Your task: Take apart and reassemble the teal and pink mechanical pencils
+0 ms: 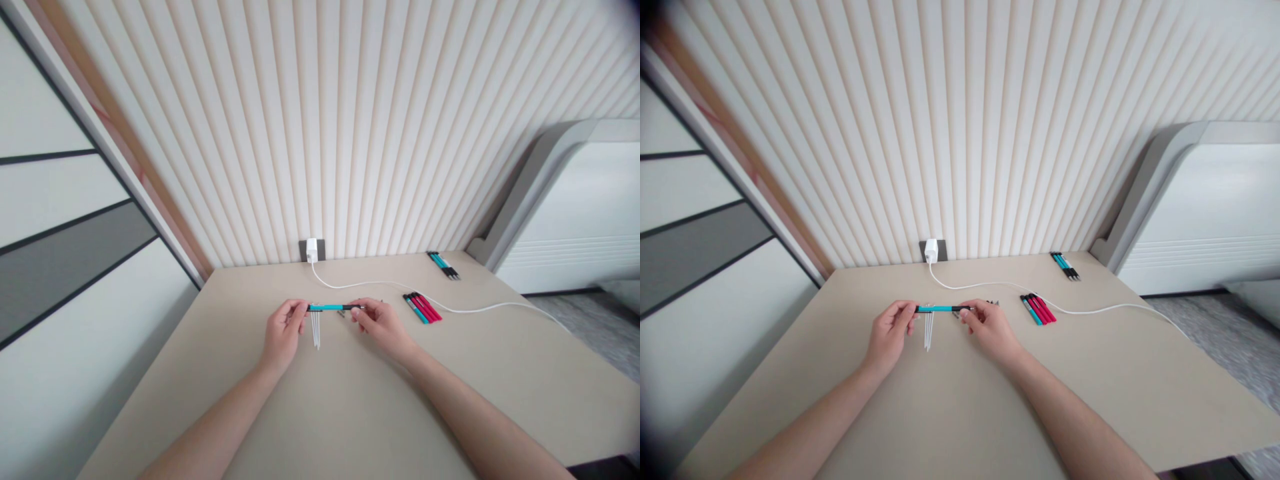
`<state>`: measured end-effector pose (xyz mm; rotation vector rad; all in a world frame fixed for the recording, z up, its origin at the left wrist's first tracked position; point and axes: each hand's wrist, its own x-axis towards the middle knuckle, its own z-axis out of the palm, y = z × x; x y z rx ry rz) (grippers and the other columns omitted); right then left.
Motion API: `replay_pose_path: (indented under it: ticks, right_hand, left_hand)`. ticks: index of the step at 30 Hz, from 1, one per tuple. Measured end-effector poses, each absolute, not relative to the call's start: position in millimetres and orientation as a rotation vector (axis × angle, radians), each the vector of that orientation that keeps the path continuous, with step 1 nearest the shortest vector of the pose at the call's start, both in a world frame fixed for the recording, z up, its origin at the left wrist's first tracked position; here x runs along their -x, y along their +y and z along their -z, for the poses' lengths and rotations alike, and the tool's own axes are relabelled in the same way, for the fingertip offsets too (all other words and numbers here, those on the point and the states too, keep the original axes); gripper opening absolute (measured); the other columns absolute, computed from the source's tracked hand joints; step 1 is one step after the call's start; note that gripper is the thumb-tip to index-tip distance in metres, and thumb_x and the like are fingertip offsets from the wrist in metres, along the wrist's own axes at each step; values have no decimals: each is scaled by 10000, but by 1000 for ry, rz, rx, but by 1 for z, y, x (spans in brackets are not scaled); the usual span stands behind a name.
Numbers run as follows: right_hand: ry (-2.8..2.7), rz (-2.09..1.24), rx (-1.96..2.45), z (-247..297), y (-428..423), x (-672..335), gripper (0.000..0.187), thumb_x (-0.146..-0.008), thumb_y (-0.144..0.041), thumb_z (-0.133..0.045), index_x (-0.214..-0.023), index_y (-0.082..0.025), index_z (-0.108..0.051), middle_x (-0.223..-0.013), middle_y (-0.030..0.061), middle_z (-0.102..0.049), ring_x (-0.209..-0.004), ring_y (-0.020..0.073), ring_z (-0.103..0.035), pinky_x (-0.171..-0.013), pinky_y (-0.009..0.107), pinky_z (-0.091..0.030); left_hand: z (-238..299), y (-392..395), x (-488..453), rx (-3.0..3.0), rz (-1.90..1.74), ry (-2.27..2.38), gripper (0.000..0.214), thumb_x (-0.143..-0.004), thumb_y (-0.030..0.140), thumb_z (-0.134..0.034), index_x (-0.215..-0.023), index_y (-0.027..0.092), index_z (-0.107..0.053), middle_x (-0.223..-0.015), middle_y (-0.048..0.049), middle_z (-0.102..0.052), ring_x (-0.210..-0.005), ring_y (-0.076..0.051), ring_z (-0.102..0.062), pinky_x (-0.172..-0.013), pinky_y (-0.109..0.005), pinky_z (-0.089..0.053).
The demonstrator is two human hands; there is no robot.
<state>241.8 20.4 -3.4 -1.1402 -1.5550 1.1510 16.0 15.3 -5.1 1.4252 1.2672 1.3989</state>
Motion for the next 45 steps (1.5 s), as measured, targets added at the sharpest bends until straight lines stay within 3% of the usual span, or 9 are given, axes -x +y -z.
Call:
replay_pose_path:
  ticks: [9,20,28,37,40,45]
  right_hand:
    - [-1629,-1046,1171,2,20,-244,331,-907,-459,-537,-878,-157,-670,-639,9,-597,-591,134,-514,-561,250,-398]
    - [-1589,-1004,1158,8,21,-242,331,-863,-450,-606,-1051,-194,-702,-779,41,-690,-634,155,-538,-591,279,-428]
    - [-1886,-694,1226,-7,16,-246,276,-936,-396,-501,-892,-209,-699,-817,48,-704,-741,194,-603,-660,292,-415]
    - [-2024,-731,1171,-11,14,-249,477,-1000,-439,-359,-648,-195,-570,-601,-9,-542,-569,131,-498,-586,254,-346]
    - [-1982,-777,1182,-9,15,-248,468,-997,-443,-364,-662,-195,-578,-587,-15,-540,-539,125,-474,-551,252,-330]
    - [-1909,-666,1188,-3,18,-245,349,-966,-431,-445,-811,-205,-660,-753,38,-654,-691,175,-565,-605,275,-396]
  left_hand:
    - [7,15,-16,-1450,-1396,1236,290,-892,450,-576,-882,170,-654,-699,12,-601,-553,-95,-498,-522,-200,-402]
    - [3,11,-21,-1406,-1280,1196,327,-841,459,-633,-940,152,-687,-682,14,-575,-529,-94,-479,-499,-202,-390]
    - [4,12,-18,-1464,-1271,1200,288,-845,439,-632,-878,163,-703,-645,14,-601,-534,-103,-492,-516,-207,-397]
    - [-1,9,-16,-1573,-1266,1207,274,-851,432,-624,-859,172,-708,-640,8,-601,-567,-120,-510,-537,-212,-412]
    - [0,8,-18,-1559,-1279,1209,275,-853,436,-621,-851,173,-703,-631,9,-591,-552,-117,-504,-517,-210,-403]
    - [3,11,-19,-1574,-1246,1233,257,-829,418,-652,-913,184,-718,-753,-28,-679,-596,-133,-561,-521,-216,-427]
